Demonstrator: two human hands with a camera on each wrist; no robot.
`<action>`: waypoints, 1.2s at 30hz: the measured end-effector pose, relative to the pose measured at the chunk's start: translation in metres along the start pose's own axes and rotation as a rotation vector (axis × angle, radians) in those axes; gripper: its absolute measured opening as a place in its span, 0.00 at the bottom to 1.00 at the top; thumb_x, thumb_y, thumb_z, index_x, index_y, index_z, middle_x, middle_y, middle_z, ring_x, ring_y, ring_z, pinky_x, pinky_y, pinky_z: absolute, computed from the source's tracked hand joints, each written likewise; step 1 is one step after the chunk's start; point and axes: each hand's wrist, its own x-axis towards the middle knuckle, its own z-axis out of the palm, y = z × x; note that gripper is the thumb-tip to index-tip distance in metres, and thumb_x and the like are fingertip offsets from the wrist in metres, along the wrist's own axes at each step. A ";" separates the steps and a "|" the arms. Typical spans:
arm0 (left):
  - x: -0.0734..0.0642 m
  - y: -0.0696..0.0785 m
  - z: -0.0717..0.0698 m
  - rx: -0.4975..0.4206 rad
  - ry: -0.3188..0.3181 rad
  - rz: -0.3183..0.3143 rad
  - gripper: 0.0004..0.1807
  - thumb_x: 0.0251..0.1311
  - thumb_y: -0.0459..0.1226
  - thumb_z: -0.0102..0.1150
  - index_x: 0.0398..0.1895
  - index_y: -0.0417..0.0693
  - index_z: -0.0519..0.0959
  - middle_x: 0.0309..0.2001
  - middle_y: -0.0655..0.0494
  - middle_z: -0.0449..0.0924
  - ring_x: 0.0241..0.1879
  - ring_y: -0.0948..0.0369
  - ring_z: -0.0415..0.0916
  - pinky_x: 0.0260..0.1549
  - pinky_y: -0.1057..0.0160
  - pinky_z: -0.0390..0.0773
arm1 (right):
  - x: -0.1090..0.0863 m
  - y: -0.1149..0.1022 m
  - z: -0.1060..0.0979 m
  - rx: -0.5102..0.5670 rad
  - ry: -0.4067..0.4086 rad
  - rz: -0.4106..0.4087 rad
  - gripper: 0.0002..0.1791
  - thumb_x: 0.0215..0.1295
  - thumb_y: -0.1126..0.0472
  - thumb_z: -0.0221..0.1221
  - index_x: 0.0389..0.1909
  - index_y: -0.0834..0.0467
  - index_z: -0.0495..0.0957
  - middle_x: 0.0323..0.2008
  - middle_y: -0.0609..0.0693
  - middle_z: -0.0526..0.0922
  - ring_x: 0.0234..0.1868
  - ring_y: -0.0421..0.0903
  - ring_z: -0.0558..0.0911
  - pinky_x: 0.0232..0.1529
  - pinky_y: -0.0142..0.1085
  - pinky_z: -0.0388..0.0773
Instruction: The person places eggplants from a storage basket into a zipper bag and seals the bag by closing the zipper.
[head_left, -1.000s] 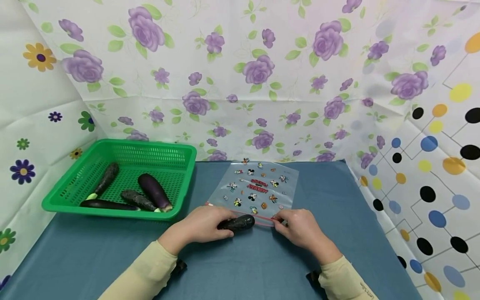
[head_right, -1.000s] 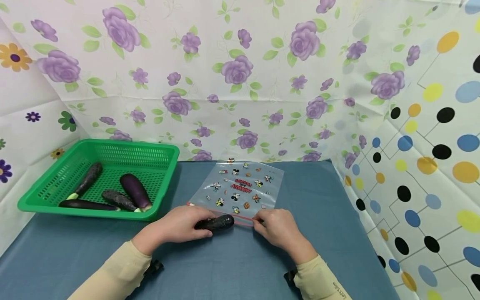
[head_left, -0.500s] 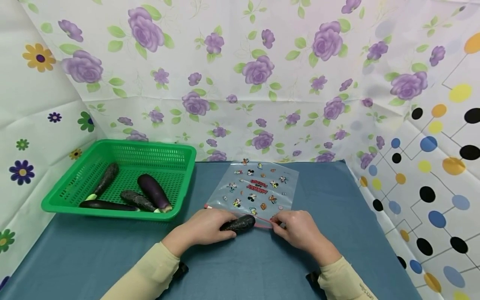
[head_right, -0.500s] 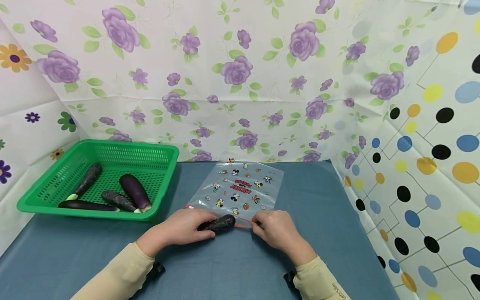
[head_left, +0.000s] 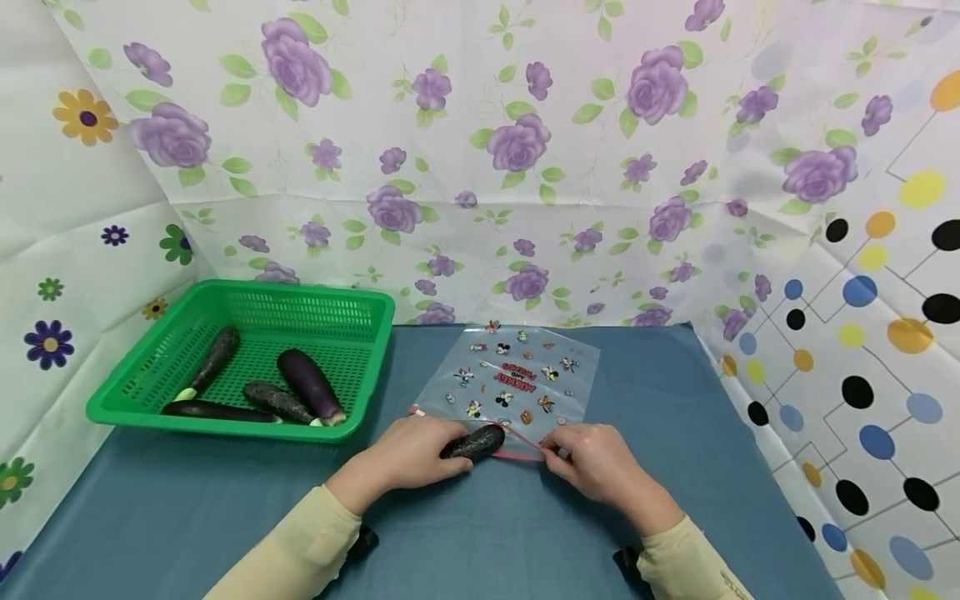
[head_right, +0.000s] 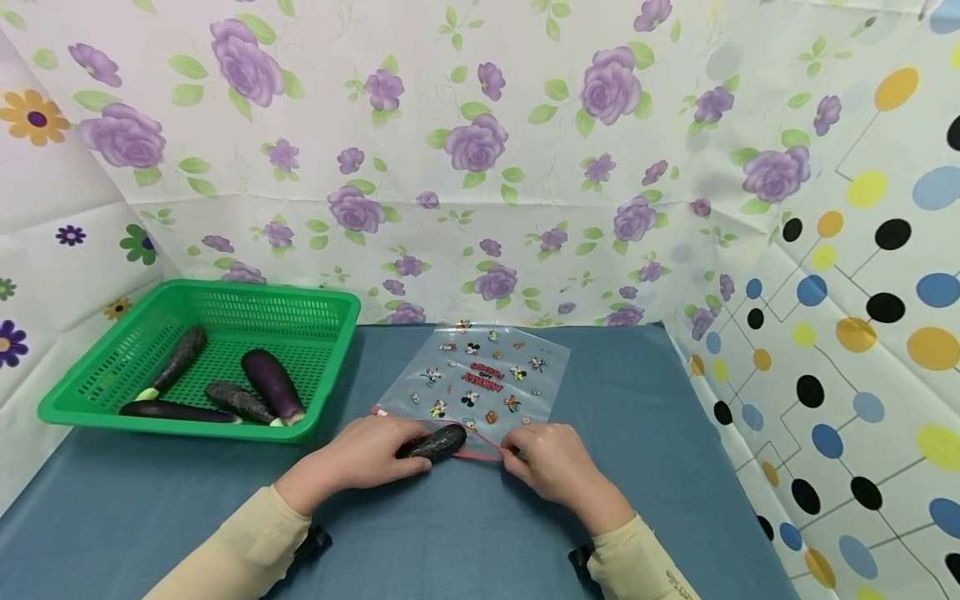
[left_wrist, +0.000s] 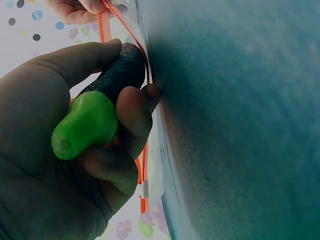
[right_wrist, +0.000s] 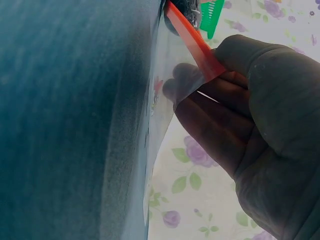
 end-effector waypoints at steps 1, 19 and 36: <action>0.000 0.000 0.000 -0.001 0.000 -0.006 0.12 0.72 0.52 0.75 0.50 0.60 0.88 0.37 0.67 0.85 0.30 0.66 0.76 0.29 0.56 0.74 | 0.000 0.000 0.000 0.002 -0.001 0.000 0.04 0.68 0.63 0.76 0.38 0.51 0.91 0.33 0.41 0.91 0.29 0.34 0.86 0.28 0.33 0.82; -0.002 0.001 0.000 -0.062 0.022 -0.170 0.12 0.76 0.51 0.71 0.50 0.55 0.86 0.35 0.63 0.83 0.27 0.64 0.73 0.28 0.56 0.73 | 0.000 -0.006 0.002 -0.006 0.016 -0.061 0.06 0.66 0.64 0.77 0.38 0.51 0.90 0.32 0.41 0.89 0.27 0.30 0.81 0.27 0.31 0.79; 0.000 0.003 0.003 -0.050 0.005 -0.273 0.22 0.78 0.53 0.68 0.63 0.49 0.85 0.47 0.50 0.89 0.38 0.54 0.85 0.38 0.47 0.83 | 0.003 -0.006 0.001 -0.003 0.035 -0.070 0.08 0.65 0.65 0.78 0.39 0.51 0.89 0.33 0.40 0.89 0.27 0.30 0.80 0.26 0.29 0.77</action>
